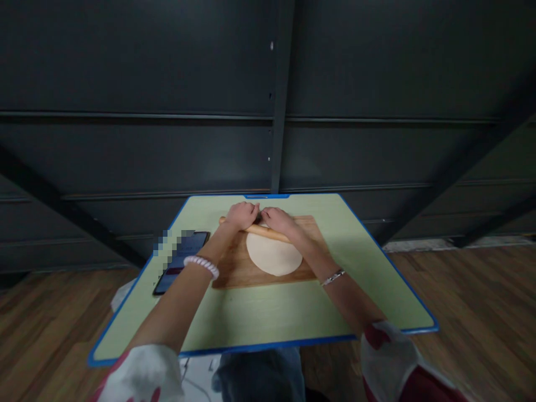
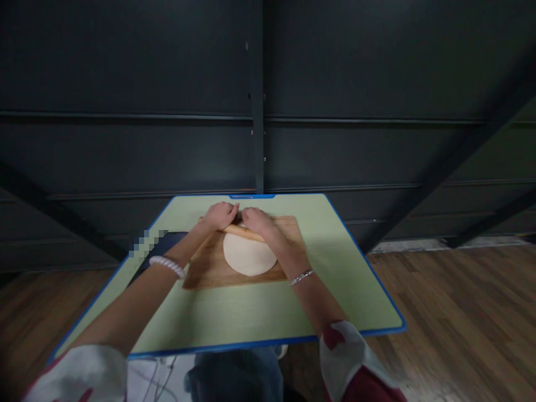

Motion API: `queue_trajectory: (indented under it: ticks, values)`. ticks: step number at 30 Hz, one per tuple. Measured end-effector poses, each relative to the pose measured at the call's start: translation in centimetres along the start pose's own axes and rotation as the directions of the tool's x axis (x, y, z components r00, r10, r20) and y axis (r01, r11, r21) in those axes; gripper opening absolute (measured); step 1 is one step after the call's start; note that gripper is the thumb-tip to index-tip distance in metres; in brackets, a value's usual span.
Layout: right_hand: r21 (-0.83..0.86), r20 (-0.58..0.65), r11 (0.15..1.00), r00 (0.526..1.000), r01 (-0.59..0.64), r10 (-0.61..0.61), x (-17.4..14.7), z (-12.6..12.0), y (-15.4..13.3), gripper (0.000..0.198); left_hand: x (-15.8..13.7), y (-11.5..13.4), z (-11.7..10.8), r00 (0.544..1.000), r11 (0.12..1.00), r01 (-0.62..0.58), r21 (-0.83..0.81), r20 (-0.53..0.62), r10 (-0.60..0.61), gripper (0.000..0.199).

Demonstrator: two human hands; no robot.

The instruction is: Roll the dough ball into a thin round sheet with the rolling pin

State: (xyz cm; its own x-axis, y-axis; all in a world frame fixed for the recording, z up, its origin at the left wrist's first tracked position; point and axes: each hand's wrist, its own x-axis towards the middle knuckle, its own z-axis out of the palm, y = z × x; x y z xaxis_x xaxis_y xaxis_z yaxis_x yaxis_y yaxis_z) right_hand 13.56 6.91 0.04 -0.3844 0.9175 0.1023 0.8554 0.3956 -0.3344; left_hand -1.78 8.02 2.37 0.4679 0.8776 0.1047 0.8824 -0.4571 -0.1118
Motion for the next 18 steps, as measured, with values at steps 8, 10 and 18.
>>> queue_trajectory:
  ticks: [8,10,18]
  values:
    - [-0.064,-0.024,0.998,1.0,-0.014,0.012,-0.4,0.1,-0.1,0.033,0.0,-0.2,0.3,0.993,0.998,-0.047,-0.033,0.106,0.051,0.041]
    - [-0.085,-0.036,0.996,0.999,-0.015,0.012,-0.7,0.0,-0.4,0.033,-0.4,-0.2,0.5,0.993,0.998,-0.057,-0.027,0.102,0.059,0.04]
    - [-0.189,-0.038,0.976,0.994,-0.104,0.099,-2.5,0.3,-2.2,0.036,-2.6,-0.4,1.6,1.0,0.997,0.004,-0.071,0.022,-0.002,0.042]
